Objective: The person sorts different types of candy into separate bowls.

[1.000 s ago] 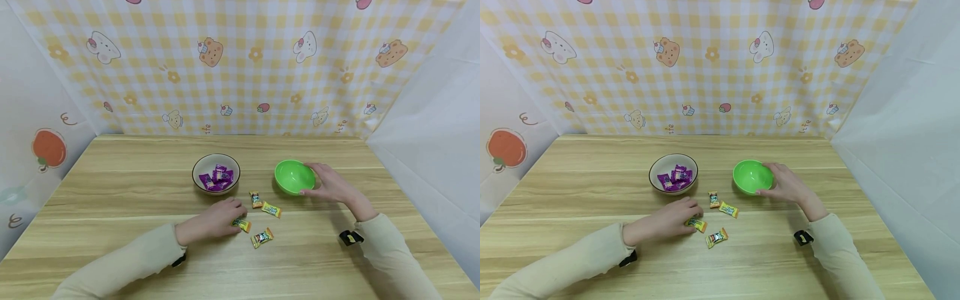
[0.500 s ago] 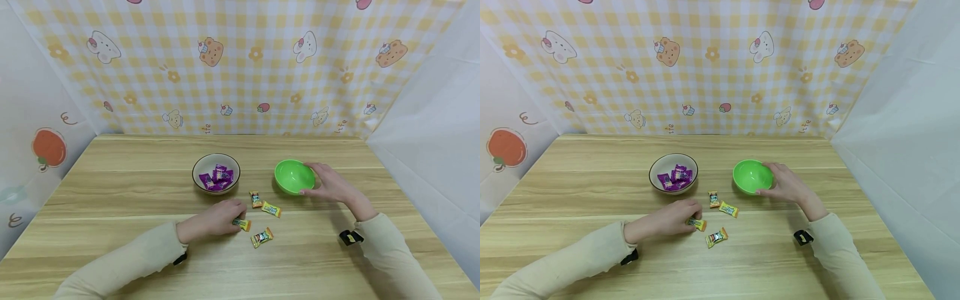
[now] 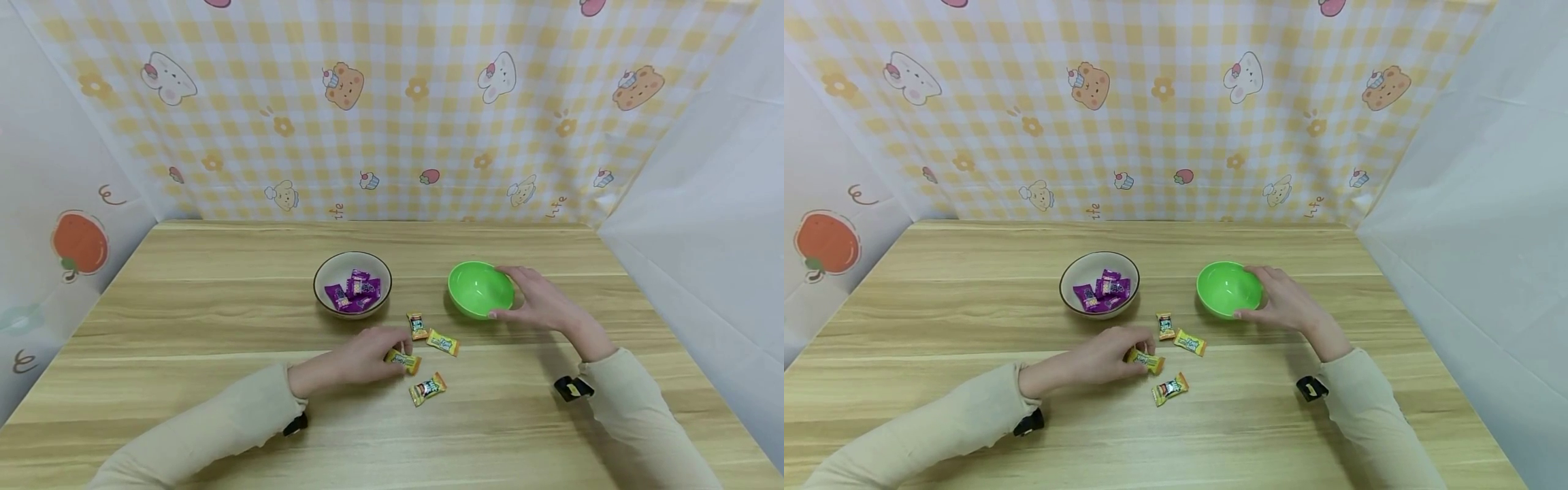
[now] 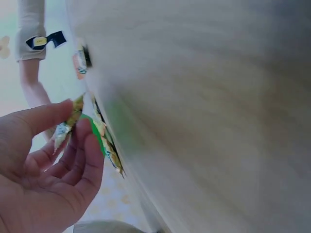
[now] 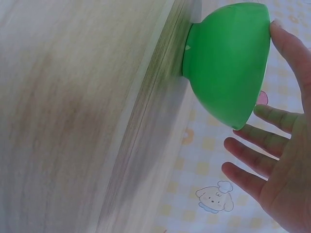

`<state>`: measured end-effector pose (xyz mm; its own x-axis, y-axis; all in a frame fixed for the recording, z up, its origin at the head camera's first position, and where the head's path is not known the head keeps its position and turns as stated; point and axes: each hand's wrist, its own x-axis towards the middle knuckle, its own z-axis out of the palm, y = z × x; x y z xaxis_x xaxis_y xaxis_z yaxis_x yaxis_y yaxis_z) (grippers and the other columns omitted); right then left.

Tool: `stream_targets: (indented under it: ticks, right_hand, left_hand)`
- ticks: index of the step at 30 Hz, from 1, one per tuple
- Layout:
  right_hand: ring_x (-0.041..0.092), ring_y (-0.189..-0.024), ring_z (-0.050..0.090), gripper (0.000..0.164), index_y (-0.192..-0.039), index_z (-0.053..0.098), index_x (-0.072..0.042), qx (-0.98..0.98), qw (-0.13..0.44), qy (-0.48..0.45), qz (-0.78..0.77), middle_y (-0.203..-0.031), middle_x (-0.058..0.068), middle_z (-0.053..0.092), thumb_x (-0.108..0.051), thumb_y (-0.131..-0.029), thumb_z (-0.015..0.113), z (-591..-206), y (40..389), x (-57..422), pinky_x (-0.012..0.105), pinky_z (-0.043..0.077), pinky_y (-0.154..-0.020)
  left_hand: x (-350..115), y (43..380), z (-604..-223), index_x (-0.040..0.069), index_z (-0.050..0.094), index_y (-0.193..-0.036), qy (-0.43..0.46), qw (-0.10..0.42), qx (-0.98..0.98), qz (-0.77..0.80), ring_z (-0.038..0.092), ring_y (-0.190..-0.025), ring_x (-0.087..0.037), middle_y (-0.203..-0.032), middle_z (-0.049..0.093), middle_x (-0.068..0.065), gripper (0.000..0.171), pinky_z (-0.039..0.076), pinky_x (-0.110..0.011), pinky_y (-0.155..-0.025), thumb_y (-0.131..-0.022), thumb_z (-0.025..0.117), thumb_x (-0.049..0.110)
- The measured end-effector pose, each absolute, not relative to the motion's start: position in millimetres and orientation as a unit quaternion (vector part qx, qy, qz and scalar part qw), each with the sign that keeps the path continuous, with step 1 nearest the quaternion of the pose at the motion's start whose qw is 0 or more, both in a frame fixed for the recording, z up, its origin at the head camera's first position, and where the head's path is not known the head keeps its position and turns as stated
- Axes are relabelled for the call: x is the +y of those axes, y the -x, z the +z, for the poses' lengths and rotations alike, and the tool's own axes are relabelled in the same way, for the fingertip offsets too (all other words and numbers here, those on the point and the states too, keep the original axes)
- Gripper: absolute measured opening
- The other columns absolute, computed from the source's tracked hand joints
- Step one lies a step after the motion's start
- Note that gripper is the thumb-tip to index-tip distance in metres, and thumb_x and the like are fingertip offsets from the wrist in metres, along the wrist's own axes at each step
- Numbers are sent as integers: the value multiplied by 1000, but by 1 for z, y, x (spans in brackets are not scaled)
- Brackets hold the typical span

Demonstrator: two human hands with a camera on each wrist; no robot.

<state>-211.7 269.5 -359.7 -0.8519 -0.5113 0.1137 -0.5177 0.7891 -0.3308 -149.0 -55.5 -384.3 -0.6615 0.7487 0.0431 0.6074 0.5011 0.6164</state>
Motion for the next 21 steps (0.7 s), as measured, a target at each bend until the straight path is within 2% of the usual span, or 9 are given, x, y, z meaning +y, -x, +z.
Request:
stream_targets:
  ticks: [7, 14, 21]
  right_hand:
    - [37, -113, 37, 88, -129, 38, 0, -944, 11, -277, 180, -122, 20, 45, -55, -67, 67, -360, 212, 269, 53, 32, -89]
    - [37, -112, 39, 87, -129, 39, 0, -943, 13, -280, 180, -122, 20, 46, -54, -67, 68, -360, 212, 269, 52, 33, -88]
    - [36, -113, 39, 88, -129, 39, -1, -944, 13, -277, 178, -122, 20, 46, -55, -67, 68, -359, 212, 269, 52, 33, -88]
  left_hand:
    - [-47, 153, -371, 13, 57, -92, -335, 158, 827, 423, 45, -65, -9, -82, 54, 7, 18, 40, -22, -58, -78, 68, 17]
    - [-36, 162, -357, 11, 58, -91, -308, 155, 817, 463, 46, -67, -11, -79, 54, 4, 15, 40, -22, -59, -79, 67, 15]
    - [-26, 179, -357, 10, 60, -90, -238, 165, 808, 513, 50, -66, -14, -80, 56, -1, 15, 42, -26, -58, -79, 67, 18]
